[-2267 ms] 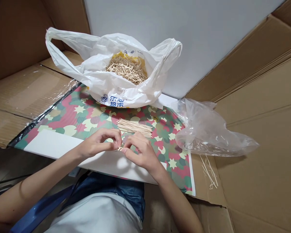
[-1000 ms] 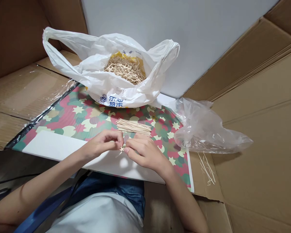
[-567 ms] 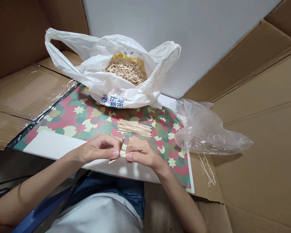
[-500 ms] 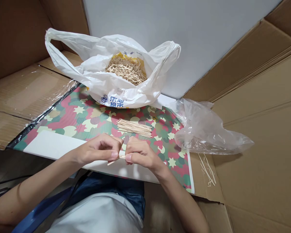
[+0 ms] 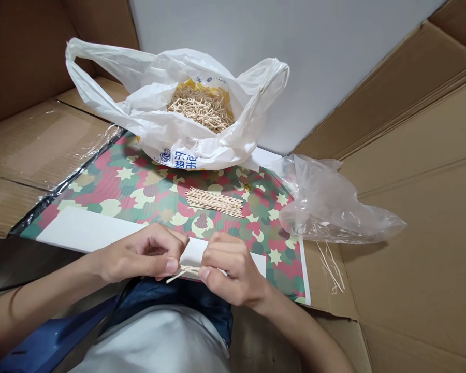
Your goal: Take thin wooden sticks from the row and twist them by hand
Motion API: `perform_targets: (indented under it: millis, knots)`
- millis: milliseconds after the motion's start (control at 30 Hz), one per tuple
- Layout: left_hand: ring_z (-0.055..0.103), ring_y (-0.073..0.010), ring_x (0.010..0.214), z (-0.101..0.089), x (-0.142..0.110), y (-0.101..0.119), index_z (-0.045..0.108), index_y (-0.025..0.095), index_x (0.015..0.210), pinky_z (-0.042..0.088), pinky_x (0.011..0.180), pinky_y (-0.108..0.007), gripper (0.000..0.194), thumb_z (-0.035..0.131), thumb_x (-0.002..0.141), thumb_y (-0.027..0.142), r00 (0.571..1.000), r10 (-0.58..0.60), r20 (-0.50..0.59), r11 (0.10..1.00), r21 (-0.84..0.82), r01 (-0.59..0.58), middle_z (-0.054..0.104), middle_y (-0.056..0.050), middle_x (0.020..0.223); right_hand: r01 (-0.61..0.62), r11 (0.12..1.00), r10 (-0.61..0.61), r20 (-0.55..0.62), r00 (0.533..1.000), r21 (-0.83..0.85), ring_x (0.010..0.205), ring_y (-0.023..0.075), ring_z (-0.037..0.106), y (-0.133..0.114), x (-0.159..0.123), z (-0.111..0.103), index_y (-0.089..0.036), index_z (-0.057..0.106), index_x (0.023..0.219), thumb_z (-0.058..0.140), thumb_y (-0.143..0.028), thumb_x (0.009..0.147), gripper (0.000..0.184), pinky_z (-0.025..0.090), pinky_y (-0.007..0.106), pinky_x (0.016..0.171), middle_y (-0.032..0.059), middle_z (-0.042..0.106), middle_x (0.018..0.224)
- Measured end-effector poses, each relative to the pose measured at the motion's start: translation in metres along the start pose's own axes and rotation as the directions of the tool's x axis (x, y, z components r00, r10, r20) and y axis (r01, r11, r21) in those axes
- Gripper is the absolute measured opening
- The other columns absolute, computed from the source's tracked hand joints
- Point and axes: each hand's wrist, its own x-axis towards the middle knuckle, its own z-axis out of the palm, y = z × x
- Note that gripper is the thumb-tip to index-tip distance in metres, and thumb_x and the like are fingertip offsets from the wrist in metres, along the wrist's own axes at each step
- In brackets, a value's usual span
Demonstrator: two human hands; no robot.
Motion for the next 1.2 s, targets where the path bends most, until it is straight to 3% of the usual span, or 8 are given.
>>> perform_targets:
  millis: [200, 433, 567, 733, 900, 1100, 1133, 1200]
  knots:
    - [0.037, -0.0084, 0.049, 0.001, -0.002, -0.003, 0.05, 0.013, 0.05, 0.03, 0.048, -0.022, 0.033, 0.053, 0.079, 0.028, 1.0, -0.001, 0.015, 1.0, -0.026, 0.002, 0.042, 0.002, 0.049, 0.004, 1.0, -0.004, 0.033, 0.999, 0.003, 0.052, 0.0129, 0.038, -0.001, -0.005, 0.002, -0.021, 0.037, 0.06, 0.036, -0.014, 0.079, 0.021, 0.034, 0.029, 0.052, -0.0013, 0.041, 0.05]
    - [0.051, -0.0148, 0.072, -0.014, -0.004, -0.014, 0.061, 0.012, 0.077, 0.039, 0.068, -0.024, 0.024, 0.05, 0.081, 0.033, 0.961, 0.195, -0.196, 0.949, 0.286, -0.134, 0.057, -0.004, 0.075, -0.032, 0.981, 0.045, 0.062, 0.997, -0.192, 0.059, 0.0143, 0.04, 0.007, 0.004, -0.003, -0.02, 0.044, 0.067, 0.039, -0.015, 0.085, 0.019, 0.034, 0.031, 0.061, 0.0003, 0.051, 0.06]
    - [0.049, -0.0127, 0.069, -0.007, -0.007, -0.015, 0.058, 0.013, 0.071, 0.039, 0.067, -0.023, 0.013, 0.055, 0.079, 0.023, 0.915, 0.272, -0.297, 0.894, 0.429, -0.127, 0.054, -0.003, 0.07, -0.059, 0.978, 0.071, 0.052, 0.996, -0.201, 0.062, 0.0142, 0.041, 0.009, 0.008, -0.004, -0.02, 0.046, 0.069, 0.04, -0.019, 0.087, 0.019, 0.035, 0.03, 0.063, -0.0001, 0.052, 0.062]
    - [0.048, -0.0118, 0.067, -0.006, -0.008, -0.016, 0.058, 0.014, 0.069, 0.038, 0.064, -0.022, 0.015, 0.053, 0.081, 0.022, 0.916, 0.257, -0.308, 0.896, 0.43, -0.107, 0.053, -0.002, 0.067, -0.143, 0.98, 0.149, 0.036, 0.988, -0.136, 0.072, 0.0148, 0.047, 0.011, 0.017, -0.004, -0.02, 0.051, 0.081, 0.047, -0.026, 0.087, 0.009, 0.037, 0.029, 0.068, 0.0007, 0.055, 0.073]
    - [0.049, -0.0129, 0.071, -0.015, -0.017, -0.017, 0.058, 0.015, 0.074, 0.039, 0.069, -0.023, 0.017, 0.051, 0.083, 0.028, 0.923, 0.243, -0.298, 0.912, 0.394, -0.113, 0.054, -0.002, 0.072, -0.075, 0.987, 0.085, 0.064, 0.994, -0.142, 0.067, 0.0138, 0.045, 0.01, 0.027, -0.004, -0.019, 0.049, 0.071, 0.047, -0.021, 0.084, 0.014, 0.036, 0.029, 0.067, -0.0005, 0.054, 0.066]
    - [0.049, -0.0163, 0.078, -0.032, -0.033, -0.028, 0.055, 0.017, 0.084, 0.038, 0.071, -0.025, 0.026, 0.045, 0.085, 0.041, 0.88, 0.171, -0.444, 0.959, 0.279, -0.045, 0.052, -0.003, 0.079, 0.0, 0.994, 0.038, 0.344, 0.938, -0.109, 0.067, 0.0138, 0.048, 0.015, 0.059, -0.026, -0.019, 0.049, 0.066, 0.048, -0.03, 0.083, 0.02, 0.038, 0.027, 0.065, -0.001, 0.056, 0.065]
    - [0.049, -0.0165, 0.078, -0.034, -0.035, -0.031, 0.055, 0.017, 0.084, 0.038, 0.072, -0.025, 0.027, 0.044, 0.086, 0.042, 0.873, 0.153, -0.464, 0.962, 0.271, -0.025, 0.051, -0.003, 0.079, -0.018, 0.99, 0.064, 0.331, 0.941, -0.139, 0.067, 0.0141, 0.049, 0.02, 0.071, -0.032, -0.019, 0.049, 0.066, 0.048, -0.031, 0.083, 0.021, 0.038, 0.027, 0.064, -0.0008, 0.056, 0.066]
    - [0.048, -0.0168, 0.079, -0.036, -0.038, -0.037, 0.054, 0.018, 0.084, 0.037, 0.074, -0.026, 0.028, 0.043, 0.086, 0.043, 0.864, 0.133, -0.486, 0.967, 0.256, -0.005, 0.051, -0.003, 0.08, -0.135, 0.961, 0.171, 0.135, 0.976, -0.243, 0.068, 0.0149, 0.05, 0.032, 0.101, -0.046, -0.02, 0.049, 0.071, 0.045, -0.034, 0.085, 0.02, 0.039, 0.027, 0.063, 0.0006, 0.055, 0.072]
